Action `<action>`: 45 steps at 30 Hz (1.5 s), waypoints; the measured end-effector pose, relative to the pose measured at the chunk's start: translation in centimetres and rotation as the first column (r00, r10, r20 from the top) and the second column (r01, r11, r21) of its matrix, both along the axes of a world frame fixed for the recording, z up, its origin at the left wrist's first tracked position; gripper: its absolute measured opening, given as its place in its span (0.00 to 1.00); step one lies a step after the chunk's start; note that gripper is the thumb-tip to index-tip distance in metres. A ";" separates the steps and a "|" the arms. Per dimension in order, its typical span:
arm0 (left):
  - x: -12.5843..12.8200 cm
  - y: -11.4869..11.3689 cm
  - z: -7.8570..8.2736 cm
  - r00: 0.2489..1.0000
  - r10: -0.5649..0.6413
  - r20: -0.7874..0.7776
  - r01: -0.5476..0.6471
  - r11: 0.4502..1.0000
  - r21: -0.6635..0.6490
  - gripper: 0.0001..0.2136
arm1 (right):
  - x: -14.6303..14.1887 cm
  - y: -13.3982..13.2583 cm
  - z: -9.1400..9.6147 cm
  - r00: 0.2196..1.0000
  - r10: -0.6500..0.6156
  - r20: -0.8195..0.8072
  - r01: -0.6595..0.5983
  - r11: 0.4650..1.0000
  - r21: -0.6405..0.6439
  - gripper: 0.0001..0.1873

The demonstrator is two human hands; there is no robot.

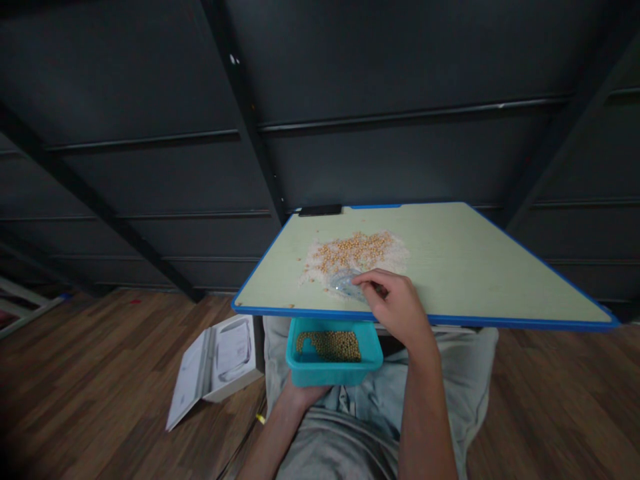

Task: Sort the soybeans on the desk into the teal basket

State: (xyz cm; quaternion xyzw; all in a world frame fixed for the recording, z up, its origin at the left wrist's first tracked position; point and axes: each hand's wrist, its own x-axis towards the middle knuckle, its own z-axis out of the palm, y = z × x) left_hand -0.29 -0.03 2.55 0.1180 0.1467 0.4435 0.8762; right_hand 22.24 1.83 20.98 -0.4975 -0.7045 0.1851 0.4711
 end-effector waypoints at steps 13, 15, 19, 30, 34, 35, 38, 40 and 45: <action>0.3 -0.4 2.2 0.995 0.049 -0.088 -0.053 0.998 -0.034 0.22 | 0.0 0.1 -0.2 1.000 -0.025 0.000 0.025 1.000 0.001 0.13; 0.4 -0.4 2.5 0.992 0.051 -0.112 -0.058 0.996 -0.062 0.23 | 0.0 0.1 -0.2 1.000 -0.029 0.003 0.029 1.000 0.000 0.13; 0.4 -0.6 2.9 0.992 0.051 -0.118 -0.060 0.995 -0.074 0.24 | 0.0 0.1 -0.2 0.999 -0.034 0.003 0.034 0.999 -0.001 0.13; 0.5 -0.2 2.2 0.995 0.046 -0.089 -0.053 0.996 -0.078 0.24 | -0.1 0.1 0.0 0.998 -0.054 0.019 0.053 0.999 0.010 0.13; 0.3 -0.4 1.9 0.993 0.078 -0.086 -0.085 0.993 -0.079 0.25 | 0.0 0.1 -0.1 0.999 -0.049 0.020 0.049 0.999 0.009 0.13; 0.2 -0.4 1.7 0.994 0.080 -0.078 -0.086 0.993 -0.080 0.25 | 0.0 0.2 -0.1 0.999 -0.048 0.018 0.048 0.999 0.011 0.13; 0.2 -0.3 1.4 0.998 0.062 -0.025 -0.063 0.995 -0.074 0.25 | 0.0 0.2 -0.1 0.999 -0.048 0.013 0.047 0.999 0.015 0.13; 0.2 -0.2 1.3 0.999 0.046 0.005 -0.046 0.997 -0.061 0.24 | -0.1 0.2 -0.1 0.999 -0.047 0.011 0.046 0.999 0.014 0.13; 0.1 -0.1 0.8 0.999 0.037 -0.015 -0.037 0.998 -0.043 0.22 | -0.1 0.1 0.0 0.999 -0.047 0.007 0.047 0.999 0.014 0.13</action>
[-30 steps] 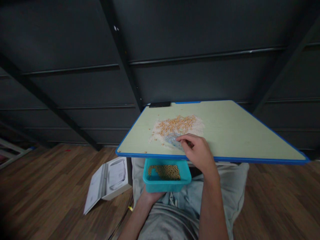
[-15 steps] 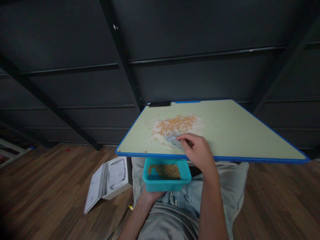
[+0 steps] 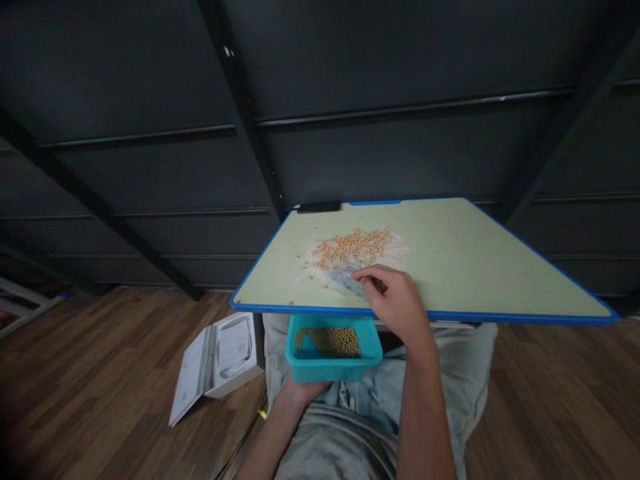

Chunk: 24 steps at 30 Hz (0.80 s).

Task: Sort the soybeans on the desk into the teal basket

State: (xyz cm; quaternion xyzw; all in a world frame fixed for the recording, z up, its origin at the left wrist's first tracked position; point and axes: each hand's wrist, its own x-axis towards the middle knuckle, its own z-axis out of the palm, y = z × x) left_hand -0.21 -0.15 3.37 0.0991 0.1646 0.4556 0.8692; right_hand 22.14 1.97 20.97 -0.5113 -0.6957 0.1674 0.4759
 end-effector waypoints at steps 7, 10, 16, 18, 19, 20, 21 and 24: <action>-0.1 -0.1 -0.2 0.998 0.021 -0.061 -0.023 0.999 -0.039 0.24 | 0.1 0.1 -0.1 1.000 -0.004 0.007 0.004 1.000 0.001 0.13; -0.1 -0.1 0.0 0.998 0.031 -0.055 -0.034 0.998 -0.056 0.25 | 0.1 0.0 -0.1 1.000 -0.005 0.005 0.005 1.000 -0.012 0.13; -0.1 0.1 -0.8 1.000 0.015 0.011 -0.014 0.999 -0.048 0.25 | 0.0 0.0 -0.1 1.000 -0.010 0.001 0.010 1.000 -0.011 0.13; -0.2 0.2 -1.2 1.000 0.020 0.021 -0.019 0.999 -0.044 0.25 | 0.0 0.1 -0.2 1.000 -0.007 0.005 0.007 1.000 -0.005 0.13; -0.2 0.3 -1.4 1.000 0.024 0.019 -0.023 0.999 -0.044 0.25 | 0.1 0.1 -0.2 1.000 -0.005 0.005 0.005 1.000 -0.001 0.13; -0.2 0.3 -1.5 0.999 0.029 0.014 -0.029 0.999 -0.041 0.25 | 0.1 0.2 -0.2 1.000 -0.002 0.004 0.001 1.000 0.003 0.13; -0.2 0.3 -1.6 0.999 0.031 0.009 -0.031 0.999 -0.037 0.26 | 0.1 0.2 -0.3 1.000 0.001 -0.001 -0.001 1.000 0.005 0.13; -0.4 0.2 -1.6 1.000 0.018 0.002 -0.018 1.000 -0.004 0.26 | 0.1 0.3 -0.3 1.000 0.007 -0.013 -0.007 1.000 0.003 0.13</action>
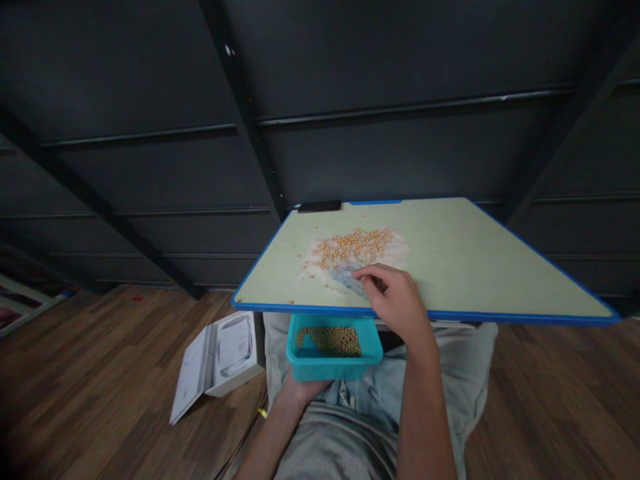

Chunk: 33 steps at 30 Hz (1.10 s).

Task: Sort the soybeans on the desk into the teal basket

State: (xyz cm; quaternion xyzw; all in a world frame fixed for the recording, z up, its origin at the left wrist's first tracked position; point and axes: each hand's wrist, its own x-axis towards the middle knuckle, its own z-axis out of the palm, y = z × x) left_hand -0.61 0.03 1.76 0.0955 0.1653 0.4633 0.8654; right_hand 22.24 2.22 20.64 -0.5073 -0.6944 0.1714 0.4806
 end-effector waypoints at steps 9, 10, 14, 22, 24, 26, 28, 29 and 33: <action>0.1 0.1 -0.3 0.994 -0.090 0.062 0.083 0.991 0.105 0.25 | 0.0 -0.1 0.1 1.000 -0.006 0.009 0.006 1.000 -0.007 0.13; 0.1 0.2 -0.3 0.995 -0.086 0.049 0.081 0.992 0.100 0.24 | 0.0 -0.1 0.1 1.000 -0.008 0.008 0.008 1.000 -0.006 0.13; -0.1 0.1 -0.2 0.998 -0.060 -0.020 0.061 0.994 0.085 0.24 | -0.1 -0.1 0.1 1.000 -0.009 0.006 0.009 1.000 -0.010 0.13; 0.3 -0.3 2.3 0.997 -0.063 -0.049 0.069 0.990 0.125 0.25 | -0.1 -0.1 0.1 1.000 -0.004 0.011 0.004 1.000 -0.006 0.13; 0.5 -0.3 2.6 0.996 -0.079 -0.030 0.083 0.986 0.148 0.24 | -0.1 -0.2 0.2 1.000 0.004 0.005 -0.004 1.000 -0.003 0.13; 0.6 -0.2 2.5 0.995 -0.099 -0.007 0.099 0.981 0.169 0.23 | -0.1 -0.3 0.3 1.000 0.012 -0.005 -0.012 1.000 0.006 0.13; 0.6 -0.1 2.2 0.993 -0.118 0.016 0.113 0.975 0.189 0.22 | -0.2 -0.4 0.4 1.000 0.019 -0.014 -0.018 1.000 0.015 0.13; 0.5 -0.1 2.0 0.992 -0.125 0.023 0.118 0.973 0.197 0.21 | -0.2 -0.4 0.5 1.000 0.022 -0.015 -0.022 1.000 0.017 0.13; 0.4 0.0 1.7 0.990 -0.140 0.008 0.136 0.971 0.199 0.21 | -0.5 -0.8 0.8 0.999 0.032 -0.036 -0.030 0.998 0.060 0.12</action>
